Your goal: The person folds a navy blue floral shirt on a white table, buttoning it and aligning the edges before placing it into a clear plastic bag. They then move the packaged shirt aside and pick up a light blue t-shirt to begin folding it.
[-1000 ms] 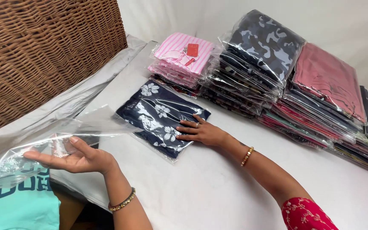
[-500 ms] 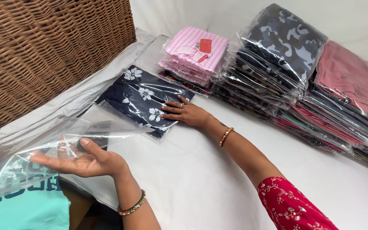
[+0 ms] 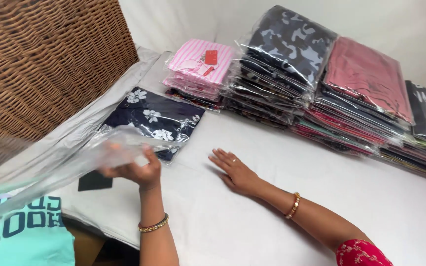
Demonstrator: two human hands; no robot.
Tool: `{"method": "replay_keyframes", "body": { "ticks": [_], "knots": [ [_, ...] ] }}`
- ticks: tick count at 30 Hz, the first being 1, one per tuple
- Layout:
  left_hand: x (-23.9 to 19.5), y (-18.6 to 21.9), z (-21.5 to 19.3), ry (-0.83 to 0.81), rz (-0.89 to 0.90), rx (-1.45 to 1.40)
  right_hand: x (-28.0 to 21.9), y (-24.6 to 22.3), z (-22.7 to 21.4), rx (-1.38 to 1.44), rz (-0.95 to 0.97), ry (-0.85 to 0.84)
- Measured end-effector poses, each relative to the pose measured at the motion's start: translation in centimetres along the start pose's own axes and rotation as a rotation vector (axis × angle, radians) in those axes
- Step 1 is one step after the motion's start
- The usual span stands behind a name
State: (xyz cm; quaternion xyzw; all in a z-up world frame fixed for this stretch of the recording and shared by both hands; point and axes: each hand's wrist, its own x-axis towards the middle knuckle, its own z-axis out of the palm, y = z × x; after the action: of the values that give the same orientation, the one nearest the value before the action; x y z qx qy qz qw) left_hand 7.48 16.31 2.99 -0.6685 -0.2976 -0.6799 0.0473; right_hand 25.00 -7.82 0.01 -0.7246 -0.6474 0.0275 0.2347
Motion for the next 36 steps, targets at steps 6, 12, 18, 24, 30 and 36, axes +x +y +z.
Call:
{"method": "replay_keyframes", "body": {
  "ticks": [6,12,18,24,30,36],
  "knots": [
    [-2.3,12.7,0.4,-0.406,0.651,-0.325,-11.6,-1.9,-3.5,0.224,0.04,-0.107],
    [-7.8,17.1,0.1,-0.914,0.815,-0.526,-20.2,-2.9,-6.0,0.283,0.097,-0.149],
    [-5.6,12.5,-2.8,-0.926,0.657,-0.311,-24.2,-2.6,-6.8,0.319,0.108,-0.172],
    [-3.5,-2.0,-1.7,-0.654,0.502,0.231,-23.9,-2.6,-6.9,0.325,0.103,-0.218],
    [-2.2,-9.7,2.5,-0.754,0.294,0.332,-23.7,-2.9,-7.0,0.295,0.13,-0.236],
    [-0.6,-9.2,5.0,-0.942,0.155,0.507,-23.5,-2.7,-7.1,0.289,0.128,-0.239]
  ]
}}
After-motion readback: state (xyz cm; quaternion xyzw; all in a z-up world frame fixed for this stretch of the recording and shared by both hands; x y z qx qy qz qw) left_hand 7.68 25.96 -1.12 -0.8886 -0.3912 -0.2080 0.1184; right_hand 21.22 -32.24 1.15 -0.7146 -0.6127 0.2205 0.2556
